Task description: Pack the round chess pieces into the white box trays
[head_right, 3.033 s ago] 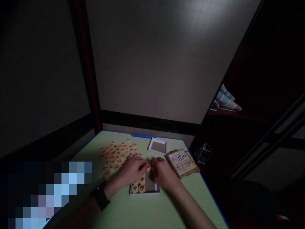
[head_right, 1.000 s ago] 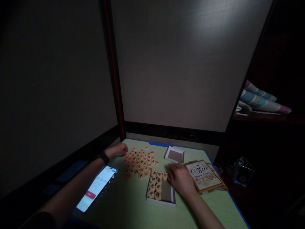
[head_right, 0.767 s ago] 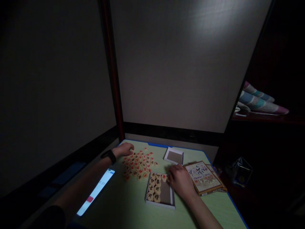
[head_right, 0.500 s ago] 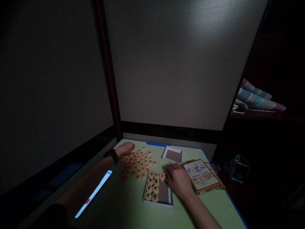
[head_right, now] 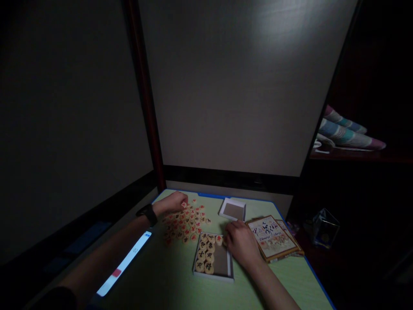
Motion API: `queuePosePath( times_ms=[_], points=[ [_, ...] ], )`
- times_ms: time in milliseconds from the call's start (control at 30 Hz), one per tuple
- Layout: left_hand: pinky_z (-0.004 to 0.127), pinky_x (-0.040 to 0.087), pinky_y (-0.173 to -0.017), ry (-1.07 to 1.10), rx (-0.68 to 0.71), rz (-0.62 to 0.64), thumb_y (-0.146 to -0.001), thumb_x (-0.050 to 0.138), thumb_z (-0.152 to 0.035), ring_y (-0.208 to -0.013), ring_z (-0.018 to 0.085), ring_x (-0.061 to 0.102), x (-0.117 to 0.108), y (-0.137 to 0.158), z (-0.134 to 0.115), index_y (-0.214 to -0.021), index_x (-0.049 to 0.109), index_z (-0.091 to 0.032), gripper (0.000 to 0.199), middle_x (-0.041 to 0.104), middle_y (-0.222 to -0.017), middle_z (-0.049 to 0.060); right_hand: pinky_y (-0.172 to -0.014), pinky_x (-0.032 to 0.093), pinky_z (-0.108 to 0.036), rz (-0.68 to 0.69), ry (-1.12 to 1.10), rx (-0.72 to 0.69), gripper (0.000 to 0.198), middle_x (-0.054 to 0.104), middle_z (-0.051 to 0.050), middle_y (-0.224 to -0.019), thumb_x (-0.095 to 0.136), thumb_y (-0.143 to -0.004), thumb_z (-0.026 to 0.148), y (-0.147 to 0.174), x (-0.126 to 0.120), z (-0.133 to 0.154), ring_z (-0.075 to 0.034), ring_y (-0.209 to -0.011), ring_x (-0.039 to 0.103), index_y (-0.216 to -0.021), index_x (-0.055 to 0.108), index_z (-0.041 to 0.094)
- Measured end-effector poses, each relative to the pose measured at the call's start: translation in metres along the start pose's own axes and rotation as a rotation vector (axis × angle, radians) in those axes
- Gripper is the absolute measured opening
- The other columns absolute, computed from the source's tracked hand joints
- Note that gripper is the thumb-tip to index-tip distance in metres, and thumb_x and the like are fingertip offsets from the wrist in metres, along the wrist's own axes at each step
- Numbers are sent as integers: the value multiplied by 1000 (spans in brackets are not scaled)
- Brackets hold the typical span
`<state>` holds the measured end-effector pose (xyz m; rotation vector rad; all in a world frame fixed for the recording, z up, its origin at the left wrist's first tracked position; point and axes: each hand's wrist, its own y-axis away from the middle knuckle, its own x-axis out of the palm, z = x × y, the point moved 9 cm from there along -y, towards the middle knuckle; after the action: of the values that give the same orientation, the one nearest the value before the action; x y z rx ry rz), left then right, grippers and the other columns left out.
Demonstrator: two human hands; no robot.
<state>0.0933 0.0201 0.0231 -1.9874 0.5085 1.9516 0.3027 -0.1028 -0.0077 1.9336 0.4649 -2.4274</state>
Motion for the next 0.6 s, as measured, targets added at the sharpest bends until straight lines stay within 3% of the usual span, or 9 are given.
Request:
queuePosePath(
  times_ms=[133, 300, 400, 600],
  points=[
    [25, 44, -72, -24, 51, -8, -77, 55, -10, -88, 21, 64, -2, 6, -11, -92, 69, -15, 21, 69, -93, 9, -84, 40, -29, 0, 12, 5, 24, 69, -9, -95, 47, -83, 13, 0, -1, -1, -23, -97, 59, -89, 70, 18],
    [25, 39, -57, -48, 97, 70, -78, 58, -23, -70, 19, 61, -1, 24, -13, -77, 69, -14, 13, 65, -74, 7, -83, 41, -30, -13, 3, -12, 24, 69, -9, -94, 47, -82, 12, 0, 0, -2, -24, -96, 59, -89, 70, 18],
    [23, 38, -55, -55, 129, 141, -75, 59, -17, -65, 16, 59, 3, 39, -6, -76, 69, -16, 10, 64, -71, 4, -82, 41, -31, -20, 11, -15, 25, 69, -10, -94, 47, -81, 11, 0, 1, -2, -24, -96, 59, -87, 70, 18],
    [24, 43, -62, -100, 71, 175, -73, 61, -10, -79, 20, 61, 13, 61, 22, -83, 69, -15, 14, 67, -86, 8, -81, 41, -31, 1, 31, -29, 23, 69, -10, -93, 46, -84, 15, -1, 4, 2, -24, -95, 60, -84, 69, 18]
  ],
)
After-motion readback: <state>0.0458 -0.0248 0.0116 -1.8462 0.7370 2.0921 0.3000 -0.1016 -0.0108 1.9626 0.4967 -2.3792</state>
